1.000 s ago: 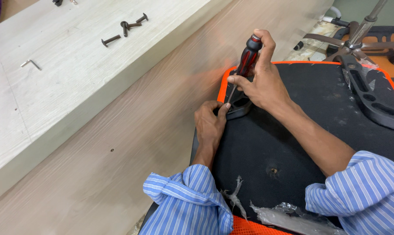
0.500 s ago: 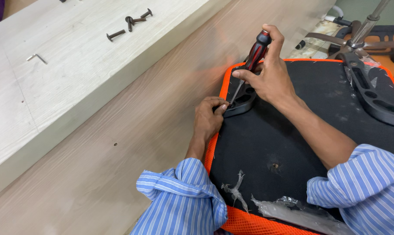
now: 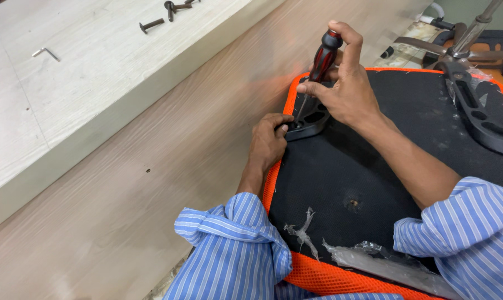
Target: The person uses a screwdriver to tighten screws into black plastic brackets attached to the underside of an orange and black chair seat. The person works on multiple screw locations around the seat perimeter, securing the brackets in place.
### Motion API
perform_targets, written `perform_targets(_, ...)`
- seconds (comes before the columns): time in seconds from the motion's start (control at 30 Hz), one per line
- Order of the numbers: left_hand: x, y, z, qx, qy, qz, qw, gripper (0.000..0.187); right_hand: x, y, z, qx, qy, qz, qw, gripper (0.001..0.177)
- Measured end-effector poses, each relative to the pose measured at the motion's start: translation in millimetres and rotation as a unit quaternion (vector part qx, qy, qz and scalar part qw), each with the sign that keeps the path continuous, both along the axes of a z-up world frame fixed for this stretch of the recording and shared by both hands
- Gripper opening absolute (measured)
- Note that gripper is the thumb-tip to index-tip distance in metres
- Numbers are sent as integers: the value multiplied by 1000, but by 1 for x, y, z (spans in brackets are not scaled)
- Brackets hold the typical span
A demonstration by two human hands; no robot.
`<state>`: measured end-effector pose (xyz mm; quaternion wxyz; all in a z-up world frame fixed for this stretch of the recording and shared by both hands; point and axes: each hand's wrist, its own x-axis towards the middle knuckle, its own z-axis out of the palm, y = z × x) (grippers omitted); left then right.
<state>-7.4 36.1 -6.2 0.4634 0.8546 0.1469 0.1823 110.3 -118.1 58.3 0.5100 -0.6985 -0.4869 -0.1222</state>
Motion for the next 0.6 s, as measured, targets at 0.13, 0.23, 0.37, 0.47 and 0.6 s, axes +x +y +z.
perform_targets(0.13, -1, 2, -4, 9, -26, -4, 1000, 26, -4, 0, 1, -12, -25, 5, 1000, 103)
perform_targets(0.23, -3, 3, -2, 10, -33, -9, 999, 27, -6, -1, 5, -18, 56, 48, 997, 92)
perform_targets(0.37, -6, 2, 6, -3, -7, -10, 1000, 28, -10, 0, 10, -22, 7, 48, 999, 92)
perform_targets(0.47, -8, -1, 11, -26, -1, -17, 1000, 31, -13, 3, 12, -28, -25, 34, 999, 93)
perform_targets(0.6, -8, -3, 12, -54, 18, -34, 998, 37, -11, 2, 12, -27, -71, -11, 997, 97)
